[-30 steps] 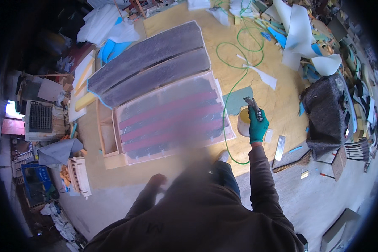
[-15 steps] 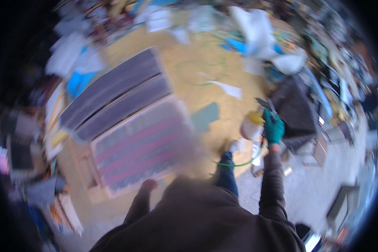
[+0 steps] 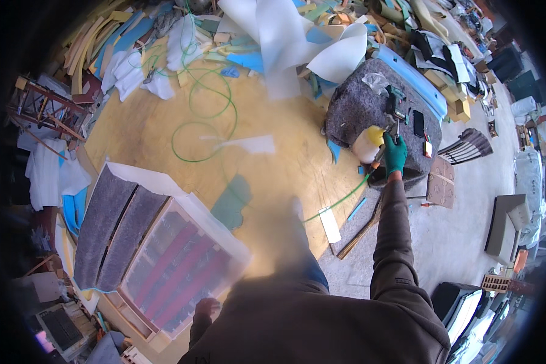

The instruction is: The person sprays adhesive onto a mesh-covered wooden frame, then places a light blue foam sheet onto the frame and presses it down. They repeat the process by spraying adhesive again and placing a second foam piece. The person works in a cluttered workshop with foam scraps and tools visible.

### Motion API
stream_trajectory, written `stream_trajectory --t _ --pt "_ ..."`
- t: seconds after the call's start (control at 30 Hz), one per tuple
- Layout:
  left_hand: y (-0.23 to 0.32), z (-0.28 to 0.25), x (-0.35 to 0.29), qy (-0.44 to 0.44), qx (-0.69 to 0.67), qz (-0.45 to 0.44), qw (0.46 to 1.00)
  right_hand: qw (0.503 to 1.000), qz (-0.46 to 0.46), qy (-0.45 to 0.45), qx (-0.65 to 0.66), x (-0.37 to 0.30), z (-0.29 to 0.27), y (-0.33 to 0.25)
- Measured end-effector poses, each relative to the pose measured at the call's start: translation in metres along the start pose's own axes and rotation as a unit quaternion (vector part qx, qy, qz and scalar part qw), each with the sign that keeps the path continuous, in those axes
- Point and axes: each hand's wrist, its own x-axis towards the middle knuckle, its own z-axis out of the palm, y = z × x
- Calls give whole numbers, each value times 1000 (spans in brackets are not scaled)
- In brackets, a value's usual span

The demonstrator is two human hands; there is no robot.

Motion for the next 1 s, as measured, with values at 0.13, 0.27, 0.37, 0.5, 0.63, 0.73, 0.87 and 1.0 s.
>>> stream_trajectory --t 0.13,0.27,0.37,0.5,0.63,0.73,0.87,1.0 --pt "115 18 6 99 -188 -122 969 999 -4 32 -9 124 36 58" --pt "199 24 -15 143 -140 -164 966 997 9 75 24 216 80 96" --pt "227 29 -34 158 -112 -216 957 993 -54 100 38 248 97 110" --pt "232 39 -37 131 -153 -231 952 993 4 67 92 255 110 128" --pt "231 51 -28 121 -149 -216 957 990 58 86 98 247 107 147" --pt "232 48 -12 77 -140 -216 963 992 72 61 82 242 95 155" --pt "224 24 19 97 -167 -207 959 987 85 26 134 232 82 150" --pt "213 -12 66 28 -189 -189 963 988 89 41 120 221 82 138"
